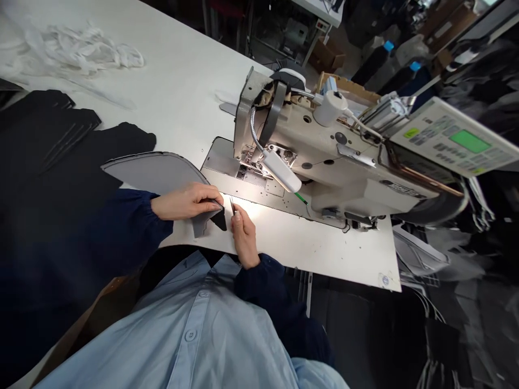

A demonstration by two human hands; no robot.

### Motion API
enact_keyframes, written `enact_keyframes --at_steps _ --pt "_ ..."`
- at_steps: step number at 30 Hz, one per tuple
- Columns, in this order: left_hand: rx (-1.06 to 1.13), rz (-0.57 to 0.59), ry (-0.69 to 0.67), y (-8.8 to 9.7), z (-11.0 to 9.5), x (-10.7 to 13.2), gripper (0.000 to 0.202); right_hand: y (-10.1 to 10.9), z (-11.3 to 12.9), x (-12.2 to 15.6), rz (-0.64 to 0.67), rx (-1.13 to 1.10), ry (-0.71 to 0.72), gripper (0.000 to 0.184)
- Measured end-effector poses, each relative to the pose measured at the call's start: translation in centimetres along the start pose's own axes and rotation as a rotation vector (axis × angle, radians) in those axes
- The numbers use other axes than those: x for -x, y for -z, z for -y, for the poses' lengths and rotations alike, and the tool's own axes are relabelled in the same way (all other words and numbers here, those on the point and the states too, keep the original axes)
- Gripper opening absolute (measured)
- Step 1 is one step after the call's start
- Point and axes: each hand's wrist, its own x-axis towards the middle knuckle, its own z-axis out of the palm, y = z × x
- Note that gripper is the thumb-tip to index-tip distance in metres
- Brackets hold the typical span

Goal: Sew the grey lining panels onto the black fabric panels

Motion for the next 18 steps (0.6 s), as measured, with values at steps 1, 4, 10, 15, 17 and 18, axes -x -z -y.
enact_keyframes --at_steps 1,4,10,15,17,18 --pt "0.029 -0.005 0.013 0.1 -0.1 0.0 0.023 -0.5 0.2 0.1 0.004 -0.059 -0.037 0.055" --pt "0.072 -0.030 0.044 0.1 -0.4 0.0 0.025 -1.2 0.5 0.6 -0.016 -0.177 -0.103 0.057" --pt "0.062 -0.063 0.067 -0.2 -0.8 -0.2 0.025 -0.6 0.7 1.1 0.004 -0.131 -0.068 0.048" --pt "0.067 -0.067 0.087 -0.5 -0.5 -0.3 0.024 -0.3 1.0 0.6 0.015 -0.104 -0.060 0.045" --pt "0.078 -0.070 0.089 -0.7 -0.3 -0.3 0.024 -0.4 1.0 0.4 0.020 -0.138 -0.081 0.045" --pt "0.084 -0.068 0.092 -0.7 -0.2 -0.3 0.024 -0.5 0.9 0.3 0.023 -0.155 -0.093 0.045"
